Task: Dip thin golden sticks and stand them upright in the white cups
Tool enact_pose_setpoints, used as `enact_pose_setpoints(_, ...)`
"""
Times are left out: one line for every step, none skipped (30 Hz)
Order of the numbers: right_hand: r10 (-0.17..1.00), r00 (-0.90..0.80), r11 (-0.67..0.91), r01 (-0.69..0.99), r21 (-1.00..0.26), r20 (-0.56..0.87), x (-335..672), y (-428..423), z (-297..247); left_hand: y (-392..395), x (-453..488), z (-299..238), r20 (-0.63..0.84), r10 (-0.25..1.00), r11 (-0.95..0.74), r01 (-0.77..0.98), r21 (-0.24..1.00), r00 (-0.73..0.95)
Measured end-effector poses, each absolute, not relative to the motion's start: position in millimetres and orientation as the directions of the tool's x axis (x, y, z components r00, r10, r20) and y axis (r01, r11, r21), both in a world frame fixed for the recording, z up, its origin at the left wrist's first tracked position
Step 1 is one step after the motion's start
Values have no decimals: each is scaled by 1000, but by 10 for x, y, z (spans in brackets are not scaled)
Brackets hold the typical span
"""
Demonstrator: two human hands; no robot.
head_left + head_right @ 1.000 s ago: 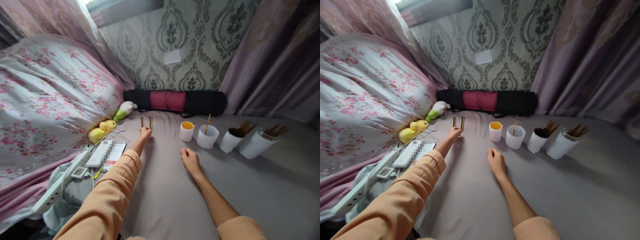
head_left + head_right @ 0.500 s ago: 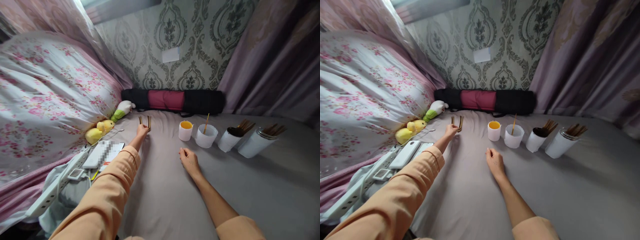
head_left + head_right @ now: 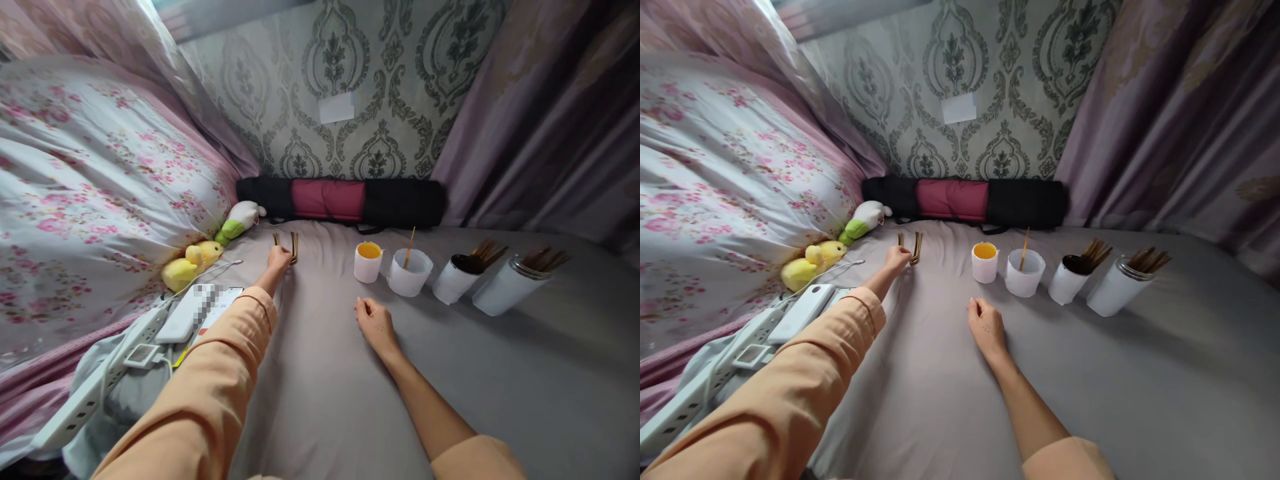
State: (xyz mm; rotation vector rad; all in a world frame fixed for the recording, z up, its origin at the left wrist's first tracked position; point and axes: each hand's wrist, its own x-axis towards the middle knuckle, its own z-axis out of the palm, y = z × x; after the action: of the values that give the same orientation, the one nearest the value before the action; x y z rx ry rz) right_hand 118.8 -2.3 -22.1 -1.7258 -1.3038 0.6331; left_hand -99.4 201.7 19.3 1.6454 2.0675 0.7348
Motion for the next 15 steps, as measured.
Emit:
enact_pose_setpoints(941, 324, -87, 513, -854, 99, 1187, -24, -214, 2023, -992, 192, 18, 975, 165, 772, 614, -222)
enact_pose_setpoints(941, 324, -89, 521, -849, 100, 1186, -26, -206, 2026, -989, 190, 20, 977, 158, 781, 605, -213)
enact_pose_setpoints(941, 324, -92, 528, -844, 100, 1185, -28, -197, 2028, -985, 188, 23, 979, 150, 790, 595, -203)
enact_pose_setpoints(941, 324, -95, 534, -840, 100, 1184, -30, -189, 2029, -981, 185, 26, 981, 141, 800, 584, -192)
enact_pose_setpoints(941, 324, -97, 540, -836, 100, 1183, -32, -182, 2028, -975, 184, 29, 983, 132, 809, 573, -181)
enact_pose_setpoints(941, 323, -97, 544, -834, 101, 1183, -34, -176, 2027, -969, 184, 32, 985, 122, 818, 562, -169)
enact_pose_setpoints(941, 324, -99, 546, -832, 101, 1183, -36, -172, 2026, -962, 185, 36, 987, 113, 827, 551, -158)
enact_pose_setpoints(940, 325, -101, 547, -831, 100, 1183, -38, -171, 2024, -955, 188, 38, 988, 104, 836, 539, -148)
enact_pose_setpoints(940, 325, -102, 547, -831, 99, 1183, -39, -171, 2023, -947, 193, 41, 989, 97, 844, 528, -139)
enact_pose_setpoints(941, 325, -102, 548, -830, 99, 1183, -40, -174, 2020, -939, 200, 42, 990, 91, 852, 516, -131)
enact_pose_setpoints(941, 324, -102, 548, -831, 98, 1184, -40, -177, 2018, -931, 207, 43, 991, 87, 859, 504, -126)
enact_pose_setpoints(941, 324, -103, 548, -830, 98, 1185, -40, -182, 2014, -923, 214, 43, 992, 85, 866, 492, -122)
enact_pose_setpoints(941, 324, -103, 548, -830, 97, 1185, -40, -187, 2010, -915, 221, 43, 992, 84, 873, 481, -120)
enact_pose_setpoints(941, 323, -103, 548, -830, 97, 1186, -40, -191, 2006, -907, 228, 43, 992, 83, 879, 470, -117)
enact_pose_setpoints(942, 323, -104, 548, -830, 95, 1186, -39, -194, 2001, -900, 233, 44, 992, 83, 884, 459, -116)
